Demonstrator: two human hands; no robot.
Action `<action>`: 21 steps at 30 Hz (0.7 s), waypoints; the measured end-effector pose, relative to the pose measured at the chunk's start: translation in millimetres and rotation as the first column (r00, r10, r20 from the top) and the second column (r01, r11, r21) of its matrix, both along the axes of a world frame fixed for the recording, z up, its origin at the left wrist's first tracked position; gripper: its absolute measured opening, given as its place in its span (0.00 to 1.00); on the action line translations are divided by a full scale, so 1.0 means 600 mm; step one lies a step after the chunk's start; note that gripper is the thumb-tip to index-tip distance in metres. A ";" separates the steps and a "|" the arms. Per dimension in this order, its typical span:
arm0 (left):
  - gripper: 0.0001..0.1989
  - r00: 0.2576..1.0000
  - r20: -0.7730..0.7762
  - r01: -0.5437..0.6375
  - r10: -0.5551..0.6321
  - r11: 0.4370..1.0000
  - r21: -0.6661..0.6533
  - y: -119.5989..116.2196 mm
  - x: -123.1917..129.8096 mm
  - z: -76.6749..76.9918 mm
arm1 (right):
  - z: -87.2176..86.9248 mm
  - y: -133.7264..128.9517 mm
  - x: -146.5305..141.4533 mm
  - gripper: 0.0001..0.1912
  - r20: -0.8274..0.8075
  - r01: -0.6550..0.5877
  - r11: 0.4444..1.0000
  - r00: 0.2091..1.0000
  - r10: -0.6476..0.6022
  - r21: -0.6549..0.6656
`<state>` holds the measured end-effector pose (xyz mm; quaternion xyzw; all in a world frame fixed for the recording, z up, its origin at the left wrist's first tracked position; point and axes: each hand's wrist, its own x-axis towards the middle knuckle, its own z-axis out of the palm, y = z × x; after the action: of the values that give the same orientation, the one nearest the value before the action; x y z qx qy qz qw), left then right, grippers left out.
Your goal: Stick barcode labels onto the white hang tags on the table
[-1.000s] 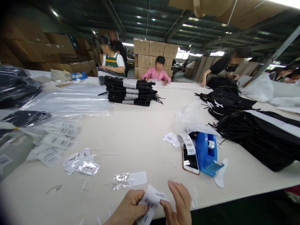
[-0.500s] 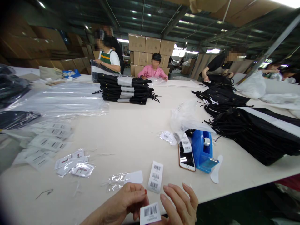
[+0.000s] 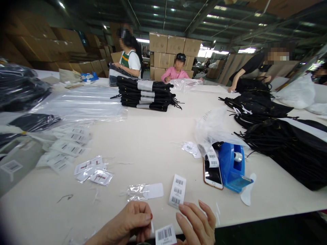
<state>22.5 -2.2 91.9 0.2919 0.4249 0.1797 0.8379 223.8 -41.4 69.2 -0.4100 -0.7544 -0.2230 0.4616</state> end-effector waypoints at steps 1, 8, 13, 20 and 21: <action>0.21 1.000 -0.003 -0.022 0.022 1.000 0.021 0.000 0.001 0.001 | -0.001 0.000 -0.006 0.19 -0.024 -0.025 1.000 0.999 0.025 -0.018; 0.15 0.984 0.176 -0.025 0.023 1.000 0.009 -0.010 0.024 0.023 | -0.003 -0.003 -0.037 0.21 -0.171 -0.183 0.974 0.973 0.158 -0.138; 0.16 0.986 0.163 -0.017 0.026 0.998 -0.055 -0.015 0.036 0.025 | -0.015 -0.012 -0.034 0.25 -0.176 -0.199 0.960 0.971 0.165 -0.199; 0.14 0.986 0.160 -0.044 0.050 0.998 -0.040 -0.020 0.037 0.022 | -0.021 -0.021 -0.036 0.26 -0.189 -0.212 0.950 0.967 0.170 -0.228; 0.14 0.986 0.158 -0.055 0.060 0.998 -0.038 -0.020 0.037 0.021 | -0.021 -0.021 -0.036 0.26 -0.193 -0.217 0.949 0.965 0.175 -0.227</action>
<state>44.5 -14.3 104.5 0.2500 0.3679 0.2193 0.8684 202.4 -53.9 56.4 -0.4044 -0.7710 -0.0445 0.4899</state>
